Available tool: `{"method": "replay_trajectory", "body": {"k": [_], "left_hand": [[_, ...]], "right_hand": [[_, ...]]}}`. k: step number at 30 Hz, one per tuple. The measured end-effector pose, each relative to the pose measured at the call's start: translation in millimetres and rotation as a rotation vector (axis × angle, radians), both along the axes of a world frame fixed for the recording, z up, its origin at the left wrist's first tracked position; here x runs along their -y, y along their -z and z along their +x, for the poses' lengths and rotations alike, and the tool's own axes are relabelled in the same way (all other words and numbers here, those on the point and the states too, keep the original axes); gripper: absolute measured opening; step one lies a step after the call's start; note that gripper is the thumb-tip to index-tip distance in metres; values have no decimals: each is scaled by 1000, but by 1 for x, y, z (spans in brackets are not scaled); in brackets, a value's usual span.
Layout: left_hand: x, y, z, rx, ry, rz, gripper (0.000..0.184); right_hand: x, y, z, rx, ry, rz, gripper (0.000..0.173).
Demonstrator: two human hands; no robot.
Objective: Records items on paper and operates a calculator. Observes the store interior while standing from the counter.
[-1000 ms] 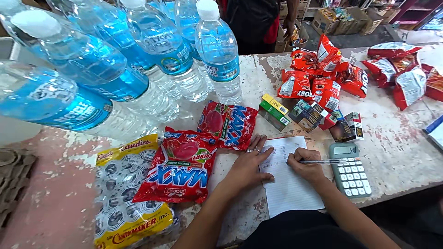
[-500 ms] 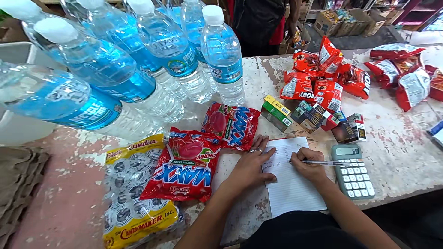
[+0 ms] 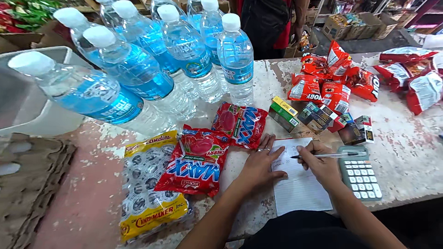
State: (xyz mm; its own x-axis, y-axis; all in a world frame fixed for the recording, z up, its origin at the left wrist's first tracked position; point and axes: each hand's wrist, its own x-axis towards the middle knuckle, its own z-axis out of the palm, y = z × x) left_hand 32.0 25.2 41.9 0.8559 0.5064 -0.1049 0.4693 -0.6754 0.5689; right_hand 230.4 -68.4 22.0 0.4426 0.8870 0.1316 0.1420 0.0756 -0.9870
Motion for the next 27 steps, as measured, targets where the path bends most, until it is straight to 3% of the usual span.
{"method": "replay_trajectory", "body": {"k": [7,18,22,27], "left_hand": [[-1,1,-1,-28,20,11,90],[-2,-3,-1,-72,35,-17,95],[-2,-4,-1,-86,16,-39,96],[-2,-4,-1,-97,19,-46,95]], "right_hand": [[-3,43,-11,-35,-6,59,25],[-2,40,-6,-62,97,77,26],[-4,31,-10,-80,33,123,25],[-7,49,-22,121,-113,223,26]]}}
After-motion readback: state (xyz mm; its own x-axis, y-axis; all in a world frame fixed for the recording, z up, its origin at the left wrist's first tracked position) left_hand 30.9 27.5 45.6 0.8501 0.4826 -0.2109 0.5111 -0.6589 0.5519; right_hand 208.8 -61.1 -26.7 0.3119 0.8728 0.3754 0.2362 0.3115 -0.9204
